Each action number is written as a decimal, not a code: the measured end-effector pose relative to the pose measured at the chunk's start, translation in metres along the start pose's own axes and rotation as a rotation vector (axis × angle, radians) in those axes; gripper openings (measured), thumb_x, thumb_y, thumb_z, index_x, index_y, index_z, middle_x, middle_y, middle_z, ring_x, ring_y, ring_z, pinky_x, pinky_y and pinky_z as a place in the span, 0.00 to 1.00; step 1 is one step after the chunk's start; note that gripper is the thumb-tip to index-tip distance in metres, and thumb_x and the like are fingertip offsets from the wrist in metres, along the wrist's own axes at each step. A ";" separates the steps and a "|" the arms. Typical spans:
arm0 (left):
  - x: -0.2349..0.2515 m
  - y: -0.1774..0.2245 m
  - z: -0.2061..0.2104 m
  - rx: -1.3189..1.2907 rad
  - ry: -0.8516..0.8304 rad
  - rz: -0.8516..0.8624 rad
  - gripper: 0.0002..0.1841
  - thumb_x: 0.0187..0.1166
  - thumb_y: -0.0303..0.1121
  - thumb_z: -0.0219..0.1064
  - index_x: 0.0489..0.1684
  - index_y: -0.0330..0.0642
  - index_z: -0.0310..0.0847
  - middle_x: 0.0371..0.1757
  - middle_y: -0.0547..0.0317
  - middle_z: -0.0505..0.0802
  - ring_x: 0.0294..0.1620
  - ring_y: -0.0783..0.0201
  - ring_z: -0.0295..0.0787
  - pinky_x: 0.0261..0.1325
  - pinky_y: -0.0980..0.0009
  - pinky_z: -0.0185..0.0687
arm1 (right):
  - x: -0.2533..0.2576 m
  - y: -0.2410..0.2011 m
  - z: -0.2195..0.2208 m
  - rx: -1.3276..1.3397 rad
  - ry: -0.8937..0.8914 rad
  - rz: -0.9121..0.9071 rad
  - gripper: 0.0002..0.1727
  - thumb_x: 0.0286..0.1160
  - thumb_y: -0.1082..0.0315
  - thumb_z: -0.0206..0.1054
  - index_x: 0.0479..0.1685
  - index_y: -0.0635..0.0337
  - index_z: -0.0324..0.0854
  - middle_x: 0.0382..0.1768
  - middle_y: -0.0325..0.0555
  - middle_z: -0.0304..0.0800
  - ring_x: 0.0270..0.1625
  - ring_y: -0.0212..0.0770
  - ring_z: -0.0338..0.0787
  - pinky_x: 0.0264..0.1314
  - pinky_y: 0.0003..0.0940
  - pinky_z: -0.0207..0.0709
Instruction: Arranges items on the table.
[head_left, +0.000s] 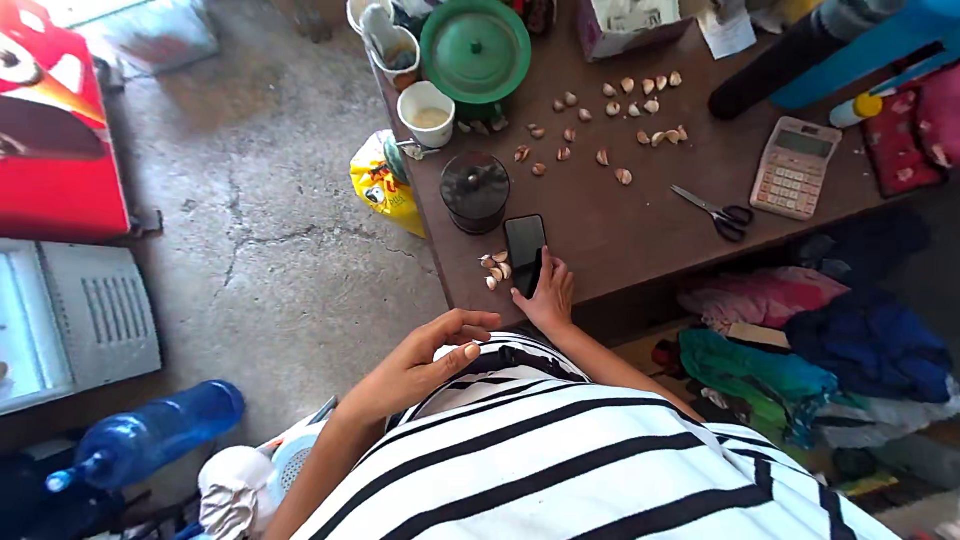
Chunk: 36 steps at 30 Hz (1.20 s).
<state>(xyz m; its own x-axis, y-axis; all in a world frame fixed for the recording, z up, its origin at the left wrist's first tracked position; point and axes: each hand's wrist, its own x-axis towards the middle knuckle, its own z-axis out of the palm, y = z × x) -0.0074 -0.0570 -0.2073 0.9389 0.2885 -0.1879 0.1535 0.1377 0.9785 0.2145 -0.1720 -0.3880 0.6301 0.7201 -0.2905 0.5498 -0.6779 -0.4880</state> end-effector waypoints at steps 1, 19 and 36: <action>-0.002 -0.001 -0.002 -0.007 0.015 -0.009 0.24 0.92 0.45 0.54 0.75 0.34 0.75 0.74 0.53 0.86 0.69 0.66 0.85 0.75 0.66 0.80 | 0.000 -0.003 0.001 0.009 -0.014 -0.005 0.65 0.55 0.46 0.84 0.96 0.54 0.48 0.80 0.71 0.65 0.76 0.73 0.72 0.71 0.67 0.72; -0.048 -0.025 -0.050 -0.093 0.071 0.010 0.25 0.91 0.43 0.54 0.76 0.32 0.74 0.73 0.50 0.87 0.68 0.63 0.87 0.74 0.64 0.82 | 0.059 -0.141 -0.040 1.350 -0.213 0.323 0.34 0.81 0.78 0.51 0.90 0.63 0.49 0.75 0.63 0.72 0.64 0.51 0.88 0.63 0.40 0.86; -0.044 -0.047 -0.054 -0.113 0.124 -0.080 0.25 0.91 0.47 0.52 0.72 0.35 0.77 0.69 0.54 0.89 0.66 0.61 0.89 0.70 0.64 0.84 | 0.033 -0.050 -0.019 0.436 0.077 0.277 0.42 0.81 0.52 0.66 0.92 0.63 0.56 0.84 0.70 0.66 0.86 0.71 0.63 0.86 0.66 0.58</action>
<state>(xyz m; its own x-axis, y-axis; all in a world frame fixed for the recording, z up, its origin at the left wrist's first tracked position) -0.0731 -0.0250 -0.2500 0.8788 0.3861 -0.2806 0.1838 0.2688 0.9455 0.2180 -0.1170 -0.3574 0.7670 0.4982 -0.4043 0.0876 -0.7055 -0.7033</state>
